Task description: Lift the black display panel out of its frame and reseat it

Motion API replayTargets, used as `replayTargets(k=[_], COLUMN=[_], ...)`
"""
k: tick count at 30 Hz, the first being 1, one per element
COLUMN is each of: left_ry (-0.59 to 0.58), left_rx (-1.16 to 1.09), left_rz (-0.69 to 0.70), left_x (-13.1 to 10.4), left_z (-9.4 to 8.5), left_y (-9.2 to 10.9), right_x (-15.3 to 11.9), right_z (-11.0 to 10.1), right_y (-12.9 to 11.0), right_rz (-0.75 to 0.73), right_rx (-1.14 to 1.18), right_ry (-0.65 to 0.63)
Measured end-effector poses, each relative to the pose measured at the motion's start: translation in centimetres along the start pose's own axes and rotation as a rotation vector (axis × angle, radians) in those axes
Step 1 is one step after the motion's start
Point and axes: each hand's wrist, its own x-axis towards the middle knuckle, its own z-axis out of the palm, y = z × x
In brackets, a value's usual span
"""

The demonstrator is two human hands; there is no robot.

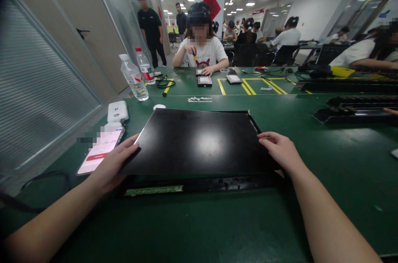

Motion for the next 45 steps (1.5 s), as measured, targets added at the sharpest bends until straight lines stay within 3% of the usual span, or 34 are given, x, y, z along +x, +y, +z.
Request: replayTargets(k=[15,45], left_ry=[0.009,0.012], left_rx=[-0.002,0.033], left_rz=[0.021,0.018], left_x=[-0.08,-0.43], left_z=[0.27,0.53], left_y=[-0.23,-0.01], right_x=[0.69,0.59], right_z=[-0.23,-0.05], right_y=[0.92,0.87], right_rz=[-0.08,-0.137], right_rx=[-0.183,-0.255], right_ry=[0.023,0.037])
